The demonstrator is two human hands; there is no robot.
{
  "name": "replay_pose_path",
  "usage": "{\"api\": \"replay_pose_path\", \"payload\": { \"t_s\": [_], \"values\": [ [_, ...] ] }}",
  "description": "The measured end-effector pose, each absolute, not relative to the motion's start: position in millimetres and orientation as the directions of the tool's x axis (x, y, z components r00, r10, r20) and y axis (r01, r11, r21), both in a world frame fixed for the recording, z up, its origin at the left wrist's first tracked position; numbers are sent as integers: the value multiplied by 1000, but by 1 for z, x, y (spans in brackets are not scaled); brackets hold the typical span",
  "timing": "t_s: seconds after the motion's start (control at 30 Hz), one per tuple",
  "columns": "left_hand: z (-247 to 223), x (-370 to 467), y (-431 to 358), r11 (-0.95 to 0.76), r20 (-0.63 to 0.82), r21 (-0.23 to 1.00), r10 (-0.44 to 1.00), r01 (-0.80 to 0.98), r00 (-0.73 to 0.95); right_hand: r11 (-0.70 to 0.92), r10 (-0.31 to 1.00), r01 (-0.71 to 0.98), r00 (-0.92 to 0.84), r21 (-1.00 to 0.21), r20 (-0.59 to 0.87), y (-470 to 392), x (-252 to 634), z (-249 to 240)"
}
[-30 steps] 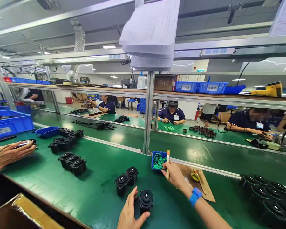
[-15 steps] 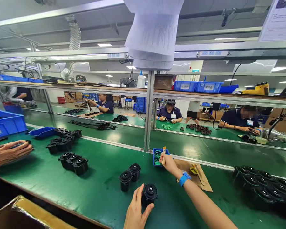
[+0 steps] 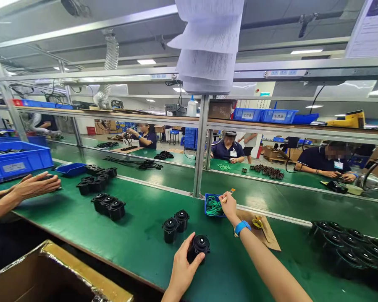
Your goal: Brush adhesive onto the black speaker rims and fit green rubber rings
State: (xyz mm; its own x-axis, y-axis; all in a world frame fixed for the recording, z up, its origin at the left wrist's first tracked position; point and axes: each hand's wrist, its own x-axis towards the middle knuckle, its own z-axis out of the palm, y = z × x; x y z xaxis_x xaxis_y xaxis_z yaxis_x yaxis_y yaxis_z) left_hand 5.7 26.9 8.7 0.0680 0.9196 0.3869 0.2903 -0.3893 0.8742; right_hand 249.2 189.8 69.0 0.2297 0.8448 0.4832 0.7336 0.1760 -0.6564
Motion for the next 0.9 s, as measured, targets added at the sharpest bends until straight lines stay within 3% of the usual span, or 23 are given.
{"api": "replay_pose_path", "payload": {
  "t_s": [0.2, 0.43, 0.67, 0.8, 0.9],
  "values": [
    [6, 1, 28, -410, 405, 871, 911, 270, 75, 271, 863, 583, 205, -766, 461, 168, 249, 91],
    [-6, 0, 36, -477, 467, 852, 879, 217, 99, 440, 898, 355, -187, -825, 398, 94, 205, 86],
    [-2, 1, 33, -446, 431, 876, 894, 185, 120, 439, 897, 365, -229, -821, 378, 71, 196, 79],
    [0, 1, 32, -513, 500, 819, 858, 258, 118, 499, 861, 344, -300, -796, 410, 58, 208, 74],
    [-15, 6, 41, -569, 574, 768, 815, 294, 76, 616, 784, 369, -378, -696, 493, 56, 218, 52]
  ]
}}
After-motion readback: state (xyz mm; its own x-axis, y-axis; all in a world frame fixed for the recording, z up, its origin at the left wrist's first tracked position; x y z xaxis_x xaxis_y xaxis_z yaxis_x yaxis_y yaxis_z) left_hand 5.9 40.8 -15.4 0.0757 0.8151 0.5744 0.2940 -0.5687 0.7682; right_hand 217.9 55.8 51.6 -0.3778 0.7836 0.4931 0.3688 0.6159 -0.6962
